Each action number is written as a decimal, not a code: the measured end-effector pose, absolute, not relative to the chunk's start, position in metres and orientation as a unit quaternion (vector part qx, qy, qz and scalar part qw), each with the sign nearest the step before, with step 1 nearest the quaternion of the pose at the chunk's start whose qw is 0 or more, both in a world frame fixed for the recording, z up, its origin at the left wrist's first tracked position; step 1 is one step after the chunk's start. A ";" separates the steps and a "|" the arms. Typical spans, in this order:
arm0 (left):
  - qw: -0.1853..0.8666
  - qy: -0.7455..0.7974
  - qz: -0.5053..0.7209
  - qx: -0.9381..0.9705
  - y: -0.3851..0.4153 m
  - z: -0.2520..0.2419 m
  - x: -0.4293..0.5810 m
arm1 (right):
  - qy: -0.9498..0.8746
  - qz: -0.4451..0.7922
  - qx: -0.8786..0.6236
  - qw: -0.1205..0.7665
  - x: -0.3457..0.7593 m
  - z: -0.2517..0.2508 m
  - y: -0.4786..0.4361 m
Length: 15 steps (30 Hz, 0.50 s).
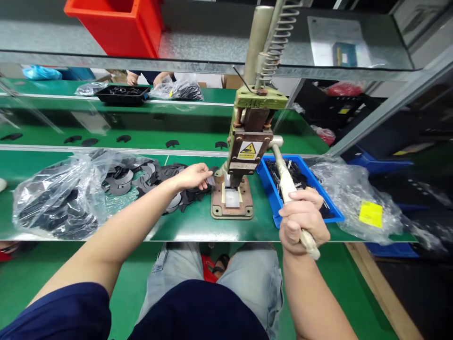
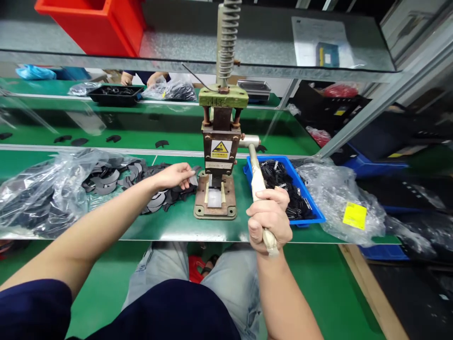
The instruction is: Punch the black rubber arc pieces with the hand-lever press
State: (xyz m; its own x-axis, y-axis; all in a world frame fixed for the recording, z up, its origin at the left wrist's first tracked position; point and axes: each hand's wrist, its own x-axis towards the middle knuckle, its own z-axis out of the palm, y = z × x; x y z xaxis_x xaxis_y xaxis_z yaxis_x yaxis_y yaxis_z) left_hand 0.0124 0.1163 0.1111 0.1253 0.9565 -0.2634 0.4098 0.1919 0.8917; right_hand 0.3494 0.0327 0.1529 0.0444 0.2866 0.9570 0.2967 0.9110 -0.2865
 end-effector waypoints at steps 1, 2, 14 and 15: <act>0.516 0.586 0.294 0.552 0.107 0.109 0.023 | -0.690 -0.003 -0.215 0.692 0.349 0.152 0.032; 0.537 0.577 0.304 0.535 0.100 0.107 0.034 | -0.689 -0.002 -0.219 0.691 0.349 0.152 0.031; 0.561 0.602 0.304 0.479 0.101 0.101 0.093 | -0.703 0.036 -0.229 0.673 0.353 0.150 0.024; 0.564 0.597 0.316 0.476 0.101 0.100 0.092 | -0.704 0.035 -0.227 0.672 0.353 0.150 0.024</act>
